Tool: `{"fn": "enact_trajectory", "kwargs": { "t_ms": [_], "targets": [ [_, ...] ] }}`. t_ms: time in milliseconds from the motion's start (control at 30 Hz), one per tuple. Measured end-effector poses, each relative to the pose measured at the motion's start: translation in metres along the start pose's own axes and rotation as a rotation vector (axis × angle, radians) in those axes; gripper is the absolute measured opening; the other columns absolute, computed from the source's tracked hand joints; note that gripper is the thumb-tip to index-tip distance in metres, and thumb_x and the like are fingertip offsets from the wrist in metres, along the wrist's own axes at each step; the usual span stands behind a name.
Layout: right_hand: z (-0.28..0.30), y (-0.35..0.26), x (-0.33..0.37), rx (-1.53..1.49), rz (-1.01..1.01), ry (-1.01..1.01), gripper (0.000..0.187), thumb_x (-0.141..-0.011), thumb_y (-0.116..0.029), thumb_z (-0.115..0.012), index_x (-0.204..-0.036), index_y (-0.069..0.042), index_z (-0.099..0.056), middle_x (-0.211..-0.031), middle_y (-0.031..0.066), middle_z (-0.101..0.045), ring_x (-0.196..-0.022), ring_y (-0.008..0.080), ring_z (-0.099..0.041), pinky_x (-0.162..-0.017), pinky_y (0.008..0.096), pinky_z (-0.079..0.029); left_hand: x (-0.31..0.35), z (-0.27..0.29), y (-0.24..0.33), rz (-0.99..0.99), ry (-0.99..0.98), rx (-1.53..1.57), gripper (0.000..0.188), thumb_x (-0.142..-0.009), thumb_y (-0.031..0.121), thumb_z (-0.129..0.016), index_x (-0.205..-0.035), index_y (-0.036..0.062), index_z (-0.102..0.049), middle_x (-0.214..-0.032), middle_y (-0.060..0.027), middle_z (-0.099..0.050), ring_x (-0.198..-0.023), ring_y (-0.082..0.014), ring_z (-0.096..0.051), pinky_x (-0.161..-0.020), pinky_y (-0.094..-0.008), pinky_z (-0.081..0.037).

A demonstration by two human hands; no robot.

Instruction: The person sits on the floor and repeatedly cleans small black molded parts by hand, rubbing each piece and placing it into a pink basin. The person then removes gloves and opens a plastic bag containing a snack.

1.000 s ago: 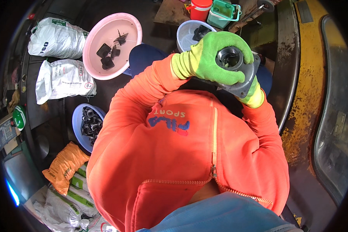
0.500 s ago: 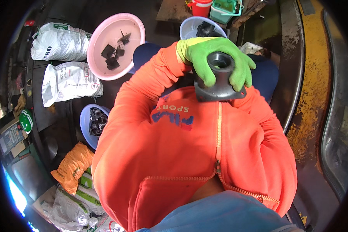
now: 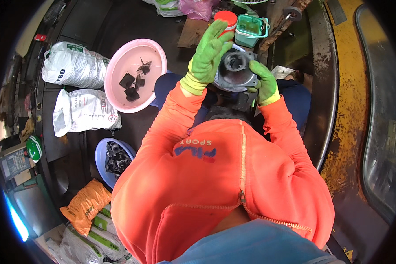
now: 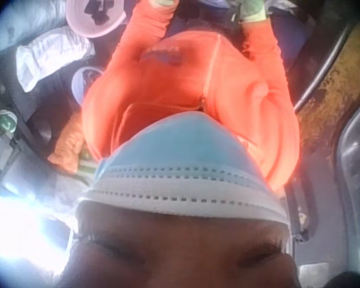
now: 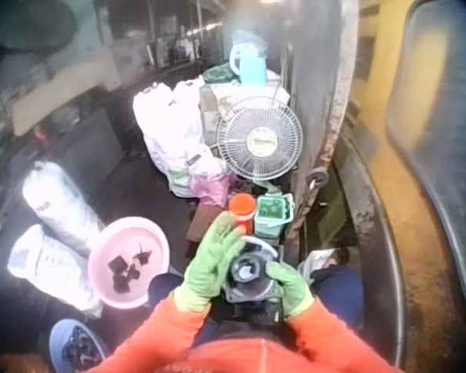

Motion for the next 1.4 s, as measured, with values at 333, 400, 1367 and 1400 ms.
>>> {"fn": "enact_trajectory", "kwargs": {
  "t_ms": [333, 400, 1367, 1400],
  "targets": [
    [0.019, 0.014, -0.001, 0.127, -0.027, 0.121, 0.026, -0.094, -0.026, -0.056, -0.113, -0.008, -0.062, -0.078, 0.0015, -0.066, -0.046, 0.0084, -0.051, -0.037, 0.0218, -0.029, 0.036, 0.046, -0.042, 0.614, 0.228, 0.443, 0.059, -0.096, 0.045, -0.049, -0.136, 0.0007, -0.048, -0.135, -0.0154, -0.052, -0.122, -0.0291, -0.051, -0.104, -0.0455, -0.040],
    [0.017, 0.010, -0.008, 0.360, 0.015, 0.025, 0.037, -0.090, -0.020, -0.065, -0.123, -0.005, -0.056, -0.090, 0.0032, -0.065, -0.065, 0.0078, -0.058, -0.053, 0.0201, -0.042, 0.043, 0.033, -0.045, 0.580, 0.185, 0.483, 0.071, -0.095, 0.053, -0.043, -0.141, 0.0001, -0.040, -0.143, -0.0229, -0.043, -0.129, -0.0373, -0.046, -0.108, -0.0539, -0.036],
    [-0.023, -0.030, 0.033, 1.439, 0.536, -0.108, 0.027, -0.093, -0.014, -0.060, -0.115, 0.001, -0.063, -0.108, 0.0174, -0.067, -0.099, 0.0294, -0.066, -0.083, 0.0342, -0.052, 0.026, -0.018, 0.010, 0.237, 0.091, 0.177, 0.070, -0.069, 0.014, -0.054, -0.137, 0.0000, -0.043, -0.125, -0.0213, -0.056, -0.109, -0.0357, -0.059, -0.095, -0.0458, -0.050],
    [-0.023, -0.028, 0.035, 1.402, 0.513, -0.103, 0.027, -0.093, -0.013, -0.060, -0.116, 0.002, -0.063, -0.109, 0.0176, -0.067, -0.099, 0.0292, -0.066, -0.083, 0.0341, -0.052, 0.025, -0.019, 0.012, 0.196, 0.048, 0.153, 0.070, -0.069, 0.014, -0.055, -0.137, 0.0003, -0.043, -0.125, -0.0211, -0.056, -0.109, -0.0354, -0.059, -0.095, -0.0461, -0.050]
  ]
}}
Point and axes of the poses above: each hand's wrist, its own x-axis away from the middle knuckle, its own z-axis out of the back of the hand, y = z × x, the point moved 3 cm from there along -x, towards the middle knuckle
